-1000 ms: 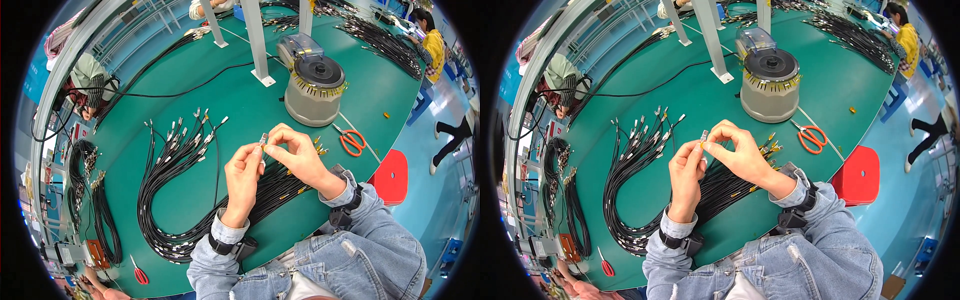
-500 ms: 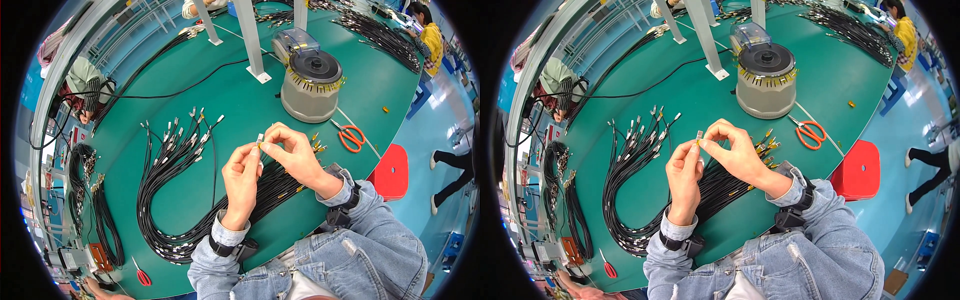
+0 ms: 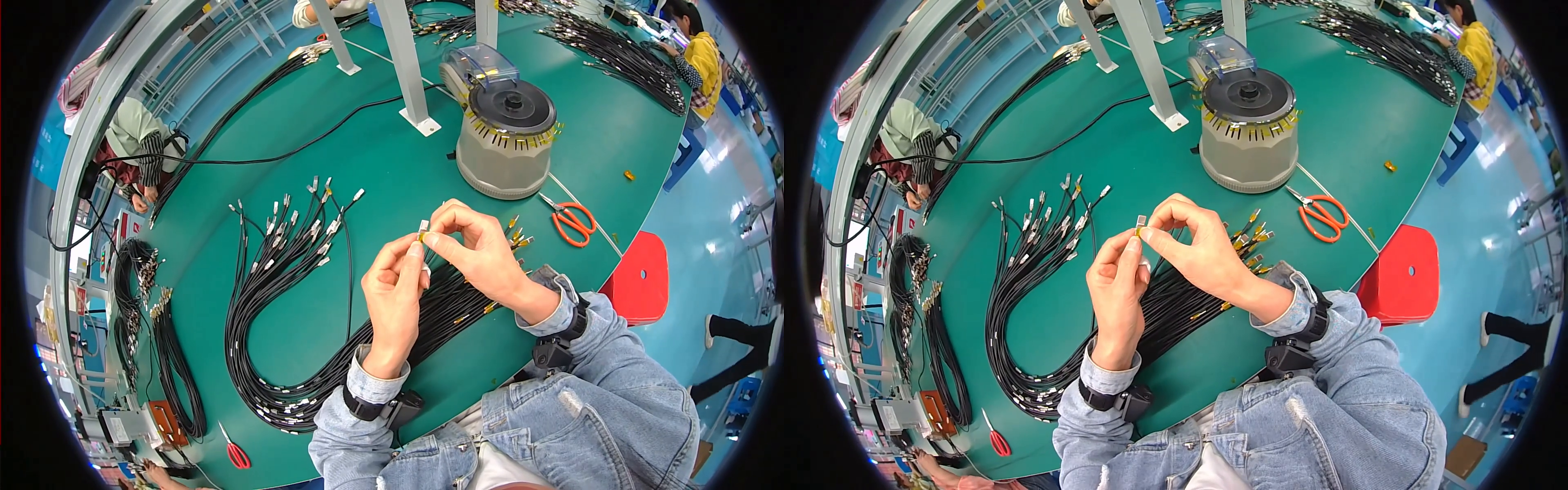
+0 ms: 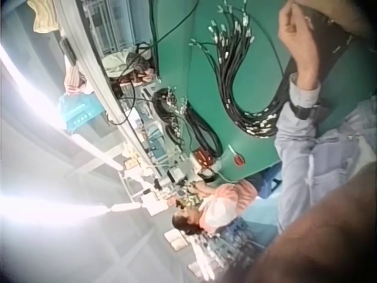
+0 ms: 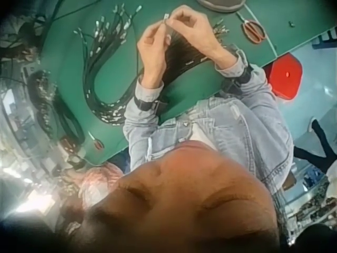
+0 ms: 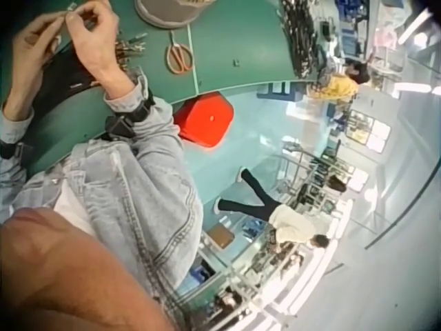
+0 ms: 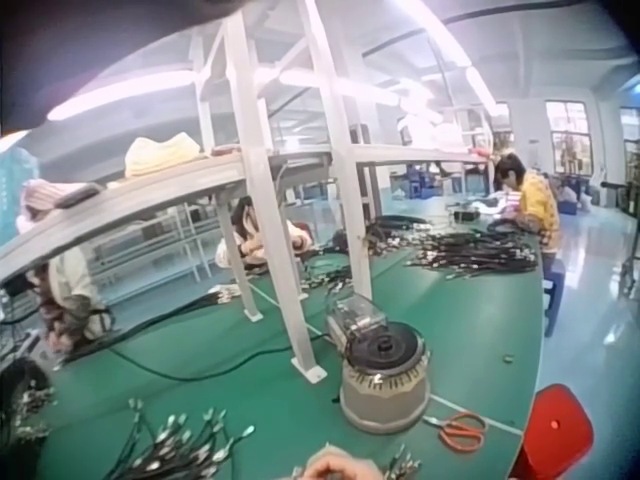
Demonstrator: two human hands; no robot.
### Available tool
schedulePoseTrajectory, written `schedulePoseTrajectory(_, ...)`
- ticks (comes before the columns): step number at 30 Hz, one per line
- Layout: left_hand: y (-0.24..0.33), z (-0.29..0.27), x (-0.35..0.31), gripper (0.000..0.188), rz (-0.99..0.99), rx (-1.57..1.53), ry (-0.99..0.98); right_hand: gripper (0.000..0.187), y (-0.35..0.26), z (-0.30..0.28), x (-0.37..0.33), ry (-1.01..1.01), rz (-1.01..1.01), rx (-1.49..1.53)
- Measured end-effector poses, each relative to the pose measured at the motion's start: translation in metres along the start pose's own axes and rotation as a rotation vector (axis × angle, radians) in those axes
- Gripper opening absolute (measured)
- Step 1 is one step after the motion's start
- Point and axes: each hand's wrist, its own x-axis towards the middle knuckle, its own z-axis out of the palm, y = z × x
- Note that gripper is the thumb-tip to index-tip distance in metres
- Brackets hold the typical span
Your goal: The person picks up a yellow component from a dispenser, presses it onto the end of a black cable, and wraps a piece of white tape around the connection. They repeat this process for multiple cables, placing each finished one into a pile on the table.
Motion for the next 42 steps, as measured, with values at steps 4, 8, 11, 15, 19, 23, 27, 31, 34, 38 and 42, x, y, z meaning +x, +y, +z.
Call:
schedulePoseTrajectory(4,-0.001,0.0,0.0,0.017,-0.002,-0.002,-0.013,0.007,0.002,-0.002,0.0,0.003,-0.019,-0.044)
schedulePoseTrajectory(8,-0.002,0.002,-0.001,0.017,0.022,0.002,0.001,0.006,0.001,-0.001,0.0,0.011,-0.032,-0.076)
schedulePoseTrajectory(11,-0.003,0.004,-0.002,0.014,0.134,0.13,0.015,0.006,0.0,-0.001,0.0,0.018,-0.032,-0.076)
schedulePoseTrajectory(15,-0.001,0.003,-0.001,0.011,0.158,0.149,0.027,0.007,-0.002,0.001,-0.001,0.009,-0.066,-0.099)
schedulePoseTrajectory(19,0.002,0.002,0.001,0.018,0.028,0.031,0.059,0.011,-0.003,0.001,-0.001,0.013,-0.096,-0.169)
schedulePoseTrajectory(23,0.004,-0.003,0.002,0.02,-0.034,-0.088,0.05,0.011,-0.005,0.001,-0.003,0.051,-0.097,-0.214)
schedulePoseTrajectory(27,0.009,-0.004,0.001,0.02,-0.076,-0.146,0.023,0.013,-0.002,0.0,-0.003,0.019,-0.058,-0.112)
schedulePoseTrajectory(31,0.007,-0.003,0.002,0.019,-0.069,-0.139,0.033,0.012,-0.004,0.001,-0.004,-0.071,0.004,-0.02)
schedulePoseTrajectory(34,0.005,-0.004,0.003,0.019,-0.073,-0.144,0.026,0.01,-0.005,0.004,-0.004,-0.066,-0.005,-0.032)
schedulePoseTrajectory(38,0.005,-0.003,0.002,0.019,-0.097,-0.169,0.017,0.009,0.0,-0.001,-0.003,-0.051,-0.029,-0.042)
schedulePoseTrajectory(42,0.005,-0.003,0.002,0.018,-0.102,-0.18,0.012,0.009,-0.003,0.0,-0.004,-0.041,-0.082,-0.092)
